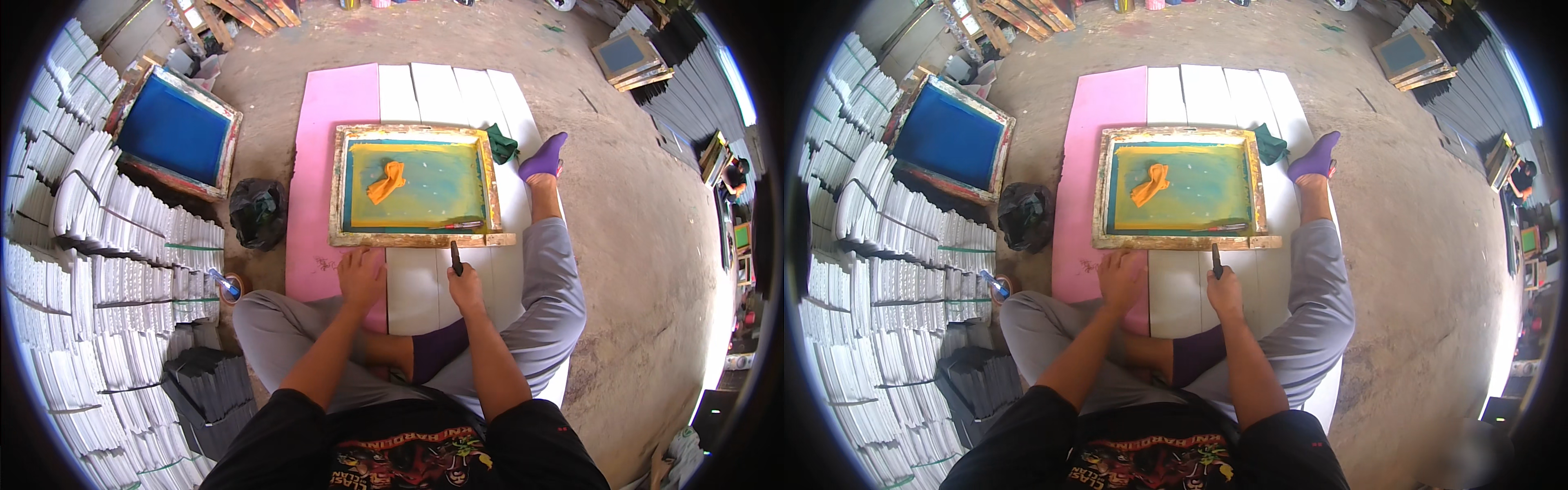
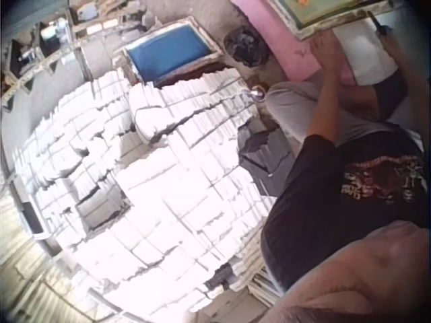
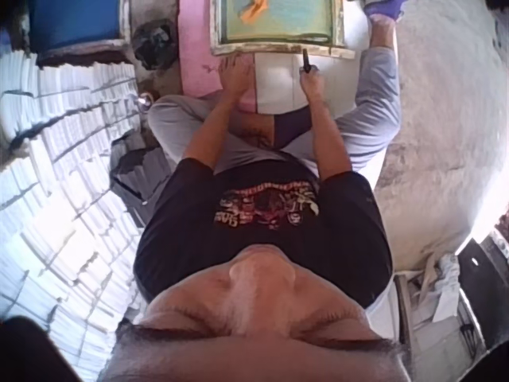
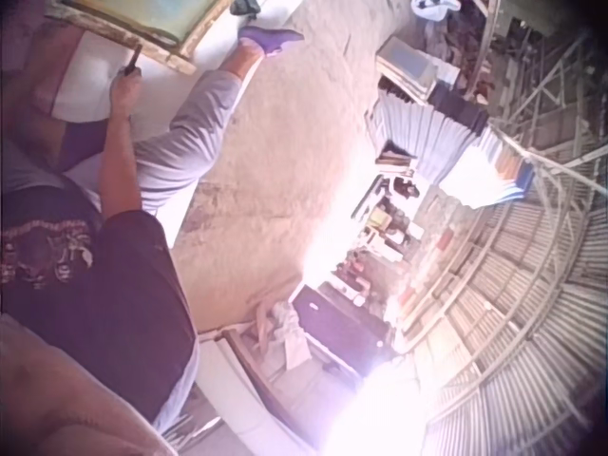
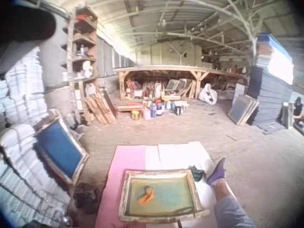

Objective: The person scrapes the edges of a screen-printing frame using a small tool, then switches to a larger tool to continue scraping the frame's edges. The person is seated on the floor with the frame resting on their lap.

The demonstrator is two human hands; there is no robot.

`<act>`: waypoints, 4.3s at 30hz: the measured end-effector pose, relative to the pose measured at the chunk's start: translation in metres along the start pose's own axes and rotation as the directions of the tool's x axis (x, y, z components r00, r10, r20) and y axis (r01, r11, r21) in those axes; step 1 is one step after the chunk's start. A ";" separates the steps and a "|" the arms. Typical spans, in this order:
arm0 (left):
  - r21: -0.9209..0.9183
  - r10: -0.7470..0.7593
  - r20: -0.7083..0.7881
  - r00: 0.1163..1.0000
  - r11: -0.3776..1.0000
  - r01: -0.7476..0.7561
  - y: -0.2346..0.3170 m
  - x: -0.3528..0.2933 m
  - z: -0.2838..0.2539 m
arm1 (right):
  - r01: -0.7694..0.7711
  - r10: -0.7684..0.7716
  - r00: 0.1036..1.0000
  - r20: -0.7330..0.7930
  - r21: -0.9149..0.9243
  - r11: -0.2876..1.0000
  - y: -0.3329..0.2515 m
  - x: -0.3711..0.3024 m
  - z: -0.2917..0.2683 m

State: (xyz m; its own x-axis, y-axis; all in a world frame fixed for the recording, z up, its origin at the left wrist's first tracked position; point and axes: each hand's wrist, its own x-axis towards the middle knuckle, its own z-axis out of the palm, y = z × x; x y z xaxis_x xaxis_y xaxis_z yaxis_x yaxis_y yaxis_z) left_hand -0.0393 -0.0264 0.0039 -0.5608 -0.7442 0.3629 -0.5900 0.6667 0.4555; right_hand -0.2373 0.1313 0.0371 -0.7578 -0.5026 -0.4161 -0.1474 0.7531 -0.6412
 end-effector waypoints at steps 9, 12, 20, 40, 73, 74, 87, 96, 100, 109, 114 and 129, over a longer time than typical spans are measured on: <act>-0.003 -0.005 0.087 0.996 1.000 0.005 0.024 0.003 0.012 | -0.074 0.077 0.997 0.019 -0.139 0.988 -0.018 0.007 -0.001; -0.013 -0.005 0.079 0.997 1.000 0.006 0.022 0.002 0.013 | -0.077 0.081 0.996 0.019 -0.163 0.984 -0.023 0.006 0.001; -0.046 -0.006 0.077 0.997 0.999 0.009 0.019 -0.001 0.016 | -0.141 0.142 0.990 -0.013 -0.244 0.960 -0.036 0.007 0.006; -0.094 -0.021 -0.012 1.000 0.995 0.020 0.030 0.011 0.007 | -0.165 0.009 0.929 0.371 0.392 0.905 -0.002 -0.006 0.019; -0.033 0.065 0.043 0.997 0.997 -0.063 0.016 -0.002 0.005 | -0.013 0.017 0.999 0.031 -0.114 0.993 -0.019 -0.005 0.004; -0.012 0.069 0.089 0.994 0.998 -0.068 0.028 0.000 0.006 | -0.018 0.022 0.999 0.032 -0.124 0.992 -0.019 -0.002 0.003; 0.037 0.043 0.194 0.980 0.998 -0.051 0.043 -0.003 0.020 | -0.111 0.127 0.990 0.057 -0.231 0.967 -0.043 0.004 0.007; 0.006 0.029 0.193 0.981 0.999 -0.031 0.040 -0.004 0.023 | -0.123 0.155 0.986 0.065 -0.349 0.929 -0.064 -0.001 0.001; 0.003 0.032 0.183 0.983 0.999 -0.033 0.043 -0.003 0.023 | -0.115 0.134 0.991 0.027 -0.372 0.921 -0.054 0.003 0.006; -0.017 0.047 0.134 0.990 0.999 -0.045 0.039 -0.003 0.025 | -0.058 0.067 0.997 0.025 -0.277 0.959 -0.031 0.008 0.005; -0.005 0.034 0.148 0.988 0.999 -0.033 0.042 -0.001 0.025 | -0.020 0.032 0.997 0.072 -0.173 0.985 -0.009 0.019 0.007; -0.288 -0.022 0.061 0.998 0.957 0.039 0.031 0.009 0.014 | -0.158 -0.118 0.859 0.498 0.478 0.864 -0.014 -0.013 0.029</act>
State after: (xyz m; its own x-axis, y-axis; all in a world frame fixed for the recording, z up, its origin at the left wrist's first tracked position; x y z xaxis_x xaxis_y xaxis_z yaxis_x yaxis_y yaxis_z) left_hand -0.0702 -0.0118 0.0098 -0.5818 -0.7549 0.3028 -0.4190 0.5973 0.6838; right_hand -0.2073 0.1151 0.0323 -0.3170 -0.7322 -0.6028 0.2961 0.5274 -0.7963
